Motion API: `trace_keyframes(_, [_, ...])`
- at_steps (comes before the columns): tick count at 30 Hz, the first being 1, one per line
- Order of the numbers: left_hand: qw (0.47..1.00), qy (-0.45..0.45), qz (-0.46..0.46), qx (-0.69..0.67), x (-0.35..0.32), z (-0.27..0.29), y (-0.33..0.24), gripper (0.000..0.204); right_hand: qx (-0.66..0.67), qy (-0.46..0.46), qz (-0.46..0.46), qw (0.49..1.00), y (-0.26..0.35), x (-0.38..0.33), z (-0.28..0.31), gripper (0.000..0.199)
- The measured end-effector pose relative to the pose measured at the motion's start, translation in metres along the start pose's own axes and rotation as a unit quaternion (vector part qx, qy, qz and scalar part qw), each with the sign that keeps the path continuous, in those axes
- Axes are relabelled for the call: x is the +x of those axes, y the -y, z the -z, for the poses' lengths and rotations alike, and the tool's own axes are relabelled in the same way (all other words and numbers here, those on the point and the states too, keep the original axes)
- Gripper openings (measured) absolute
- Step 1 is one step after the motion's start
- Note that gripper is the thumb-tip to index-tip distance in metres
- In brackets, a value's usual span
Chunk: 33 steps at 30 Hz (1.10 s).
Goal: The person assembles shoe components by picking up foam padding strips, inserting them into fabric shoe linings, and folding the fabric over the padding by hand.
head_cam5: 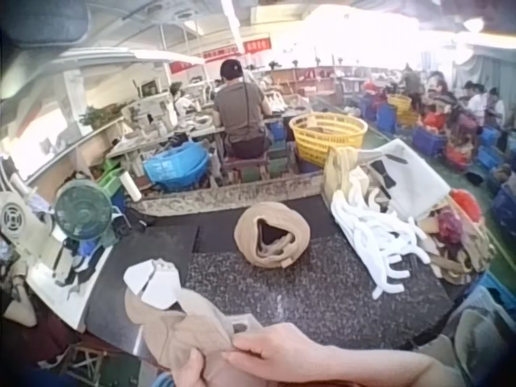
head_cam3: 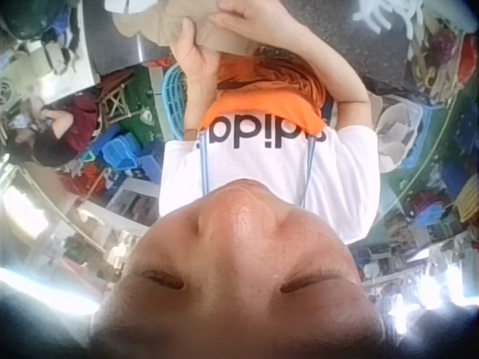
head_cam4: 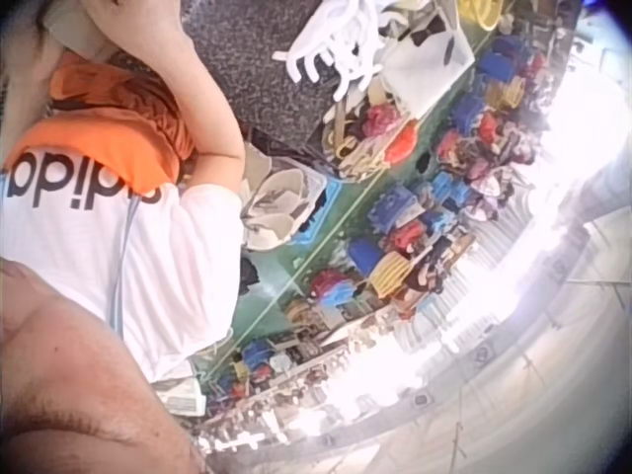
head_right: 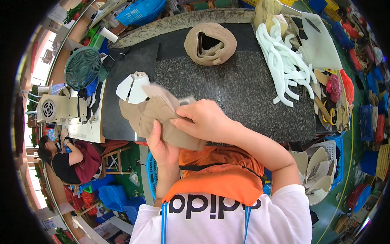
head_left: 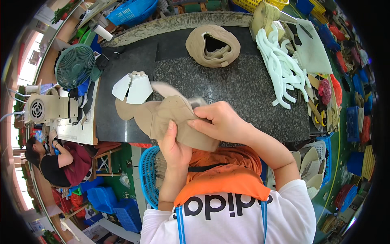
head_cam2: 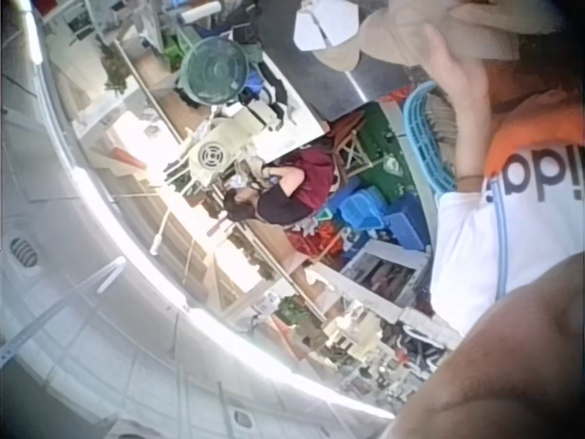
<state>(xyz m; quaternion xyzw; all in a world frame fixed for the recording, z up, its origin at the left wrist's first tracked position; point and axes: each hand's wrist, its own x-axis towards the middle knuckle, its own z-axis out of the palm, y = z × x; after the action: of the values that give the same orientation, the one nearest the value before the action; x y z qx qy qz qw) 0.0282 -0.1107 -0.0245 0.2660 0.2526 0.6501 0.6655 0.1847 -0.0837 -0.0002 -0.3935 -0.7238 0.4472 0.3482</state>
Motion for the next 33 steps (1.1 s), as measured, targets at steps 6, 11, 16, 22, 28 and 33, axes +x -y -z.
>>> trace_keyframes(6, [1.0, 0.007, 0.007, -0.027, -0.005, -0.005, 0.0, 0.051, -0.098, -0.096, 0.072, 0.988, 0.004, -0.002, 0.003, 0.029])
trace_keyframes(11, [0.999, 0.012, 0.006, 0.031, 0.003, -0.013, 0.0, 0.054, 0.007, -0.094, -0.003, 0.996, 0.01, 0.001, 0.004, 0.024])
trace_keyframes(16, [0.999, 0.002, 0.015, 0.047, 0.001, -0.012, -0.002, 0.057, -0.051, -0.134, 0.078, 0.987, 0.013, -0.004, 0.004, 0.021])
trace_keyframes(22, [0.965, 0.093, 0.197, -0.142, 0.016, -0.002, -0.002, 0.058, 0.107, -0.097, -0.006, 0.99, 0.001, -0.013, -0.001, 0.023])
trace_keyframes(28, [0.971, 0.125, 0.194, -0.058, 0.018, 0.006, 0.005, 0.052, 0.175, 0.076, -0.057, 0.98, -0.016, -0.021, 0.013, 0.024])
trace_keyframes(33, [0.701, 0.132, -0.132, 0.689, 0.044, 0.034, 0.006, 0.04, -0.157, -0.262, 0.05, 0.951, -0.033, -0.03, 0.012, 0.01])
